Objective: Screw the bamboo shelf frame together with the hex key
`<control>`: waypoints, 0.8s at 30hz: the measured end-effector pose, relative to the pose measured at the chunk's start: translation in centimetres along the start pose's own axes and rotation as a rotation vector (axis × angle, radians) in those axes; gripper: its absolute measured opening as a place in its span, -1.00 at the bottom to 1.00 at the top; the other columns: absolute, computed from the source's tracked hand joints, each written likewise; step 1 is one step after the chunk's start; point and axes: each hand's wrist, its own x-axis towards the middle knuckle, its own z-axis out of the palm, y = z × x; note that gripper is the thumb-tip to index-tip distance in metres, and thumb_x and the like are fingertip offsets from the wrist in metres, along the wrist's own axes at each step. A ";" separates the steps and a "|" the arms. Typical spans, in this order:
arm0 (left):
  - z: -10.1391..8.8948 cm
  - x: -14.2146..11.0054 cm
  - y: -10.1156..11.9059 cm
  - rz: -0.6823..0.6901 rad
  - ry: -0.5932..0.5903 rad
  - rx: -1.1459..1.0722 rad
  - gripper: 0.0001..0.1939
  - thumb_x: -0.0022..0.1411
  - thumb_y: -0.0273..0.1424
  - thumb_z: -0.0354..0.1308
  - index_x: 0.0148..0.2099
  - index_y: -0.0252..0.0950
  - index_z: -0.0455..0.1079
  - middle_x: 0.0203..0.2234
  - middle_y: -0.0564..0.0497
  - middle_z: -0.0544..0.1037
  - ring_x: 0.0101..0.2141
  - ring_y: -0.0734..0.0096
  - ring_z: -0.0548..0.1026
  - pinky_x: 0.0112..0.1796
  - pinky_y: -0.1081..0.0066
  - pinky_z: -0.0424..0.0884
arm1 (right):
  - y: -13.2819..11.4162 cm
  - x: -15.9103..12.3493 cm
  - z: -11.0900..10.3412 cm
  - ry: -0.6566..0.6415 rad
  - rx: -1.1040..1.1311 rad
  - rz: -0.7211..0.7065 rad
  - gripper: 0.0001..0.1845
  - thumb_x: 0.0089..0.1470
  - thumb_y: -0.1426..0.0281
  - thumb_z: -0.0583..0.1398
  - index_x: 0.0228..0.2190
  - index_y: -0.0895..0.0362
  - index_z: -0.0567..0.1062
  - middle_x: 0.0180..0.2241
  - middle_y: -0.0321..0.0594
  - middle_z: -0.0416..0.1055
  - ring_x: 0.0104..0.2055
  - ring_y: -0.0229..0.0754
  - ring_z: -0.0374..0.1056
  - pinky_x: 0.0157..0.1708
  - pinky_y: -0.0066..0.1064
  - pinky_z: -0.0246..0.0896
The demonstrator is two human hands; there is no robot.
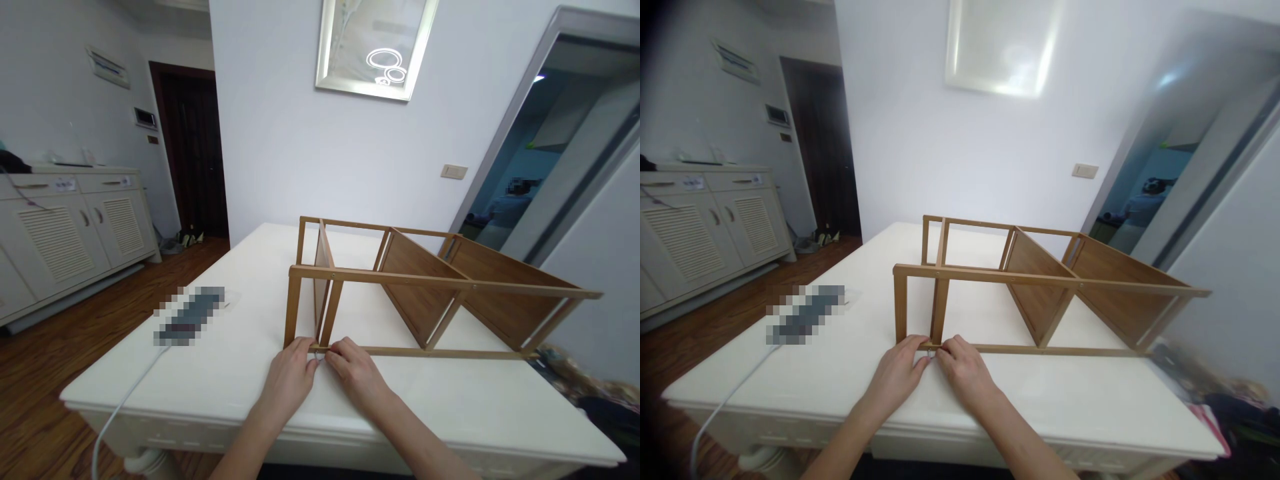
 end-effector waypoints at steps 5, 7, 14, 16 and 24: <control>0.2 0.2 0.0 0.001 0.008 0.020 -0.71 0.27 -0.44 0.06 0.03 -0.26 0.41 -0.02 -0.12 0.54 0.00 0.17 0.50 0.03 0.25 0.36 | -0.2 0.0 -0.2 -0.023 -0.004 0.000 -0.79 0.30 0.50 0.04 -0.29 0.15 0.48 -0.30 -0.13 0.40 -0.28 -0.15 0.26 -0.34 -0.35 0.18; 0.2 0.2 0.1 0.002 0.005 0.026 -0.71 0.28 -0.44 0.05 0.02 -0.27 0.41 -0.01 -0.12 0.54 0.00 0.17 0.50 0.03 0.24 0.36 | -0.3 0.0 -0.3 -0.023 -0.002 0.003 -0.77 0.31 0.50 0.03 -0.29 0.14 0.48 -0.29 -0.13 0.40 -0.28 -0.16 0.25 -0.34 -0.35 0.19; 0.2 0.0 0.3 0.007 -0.009 0.065 -0.72 0.31 -0.43 0.02 0.04 -0.26 0.40 -0.01 -0.12 0.53 -0.02 0.16 0.51 -0.02 0.26 0.38 | -0.4 0.1 -0.3 -0.017 0.068 0.027 -0.77 0.30 0.52 0.02 -0.21 0.11 0.46 -0.26 -0.12 0.38 -0.23 -0.13 0.25 -0.29 -0.33 0.23; 0.2 0.0 0.3 0.010 -0.006 0.069 -0.71 0.32 -0.43 0.00 0.05 -0.26 0.39 -0.01 -0.13 0.53 -0.03 0.15 0.51 -0.04 0.26 0.39 | -0.4 0.1 -0.3 -0.027 0.077 0.030 -0.75 0.29 0.54 0.00 -0.18 0.12 0.45 -0.24 -0.12 0.38 -0.21 -0.12 0.26 -0.27 -0.33 0.23; 0.2 0.0 0.4 0.014 -0.015 0.055 -0.70 0.32 -0.45 -0.02 0.05 -0.26 0.39 0.00 -0.14 0.52 -0.03 0.16 0.51 -0.04 0.27 0.39 | -0.2 -0.1 0.2 -0.017 0.144 0.064 -0.69 0.25 0.57 0.01 -0.11 0.07 0.45 -0.19 -0.15 0.36 -0.16 -0.13 0.30 -0.20 -0.34 0.29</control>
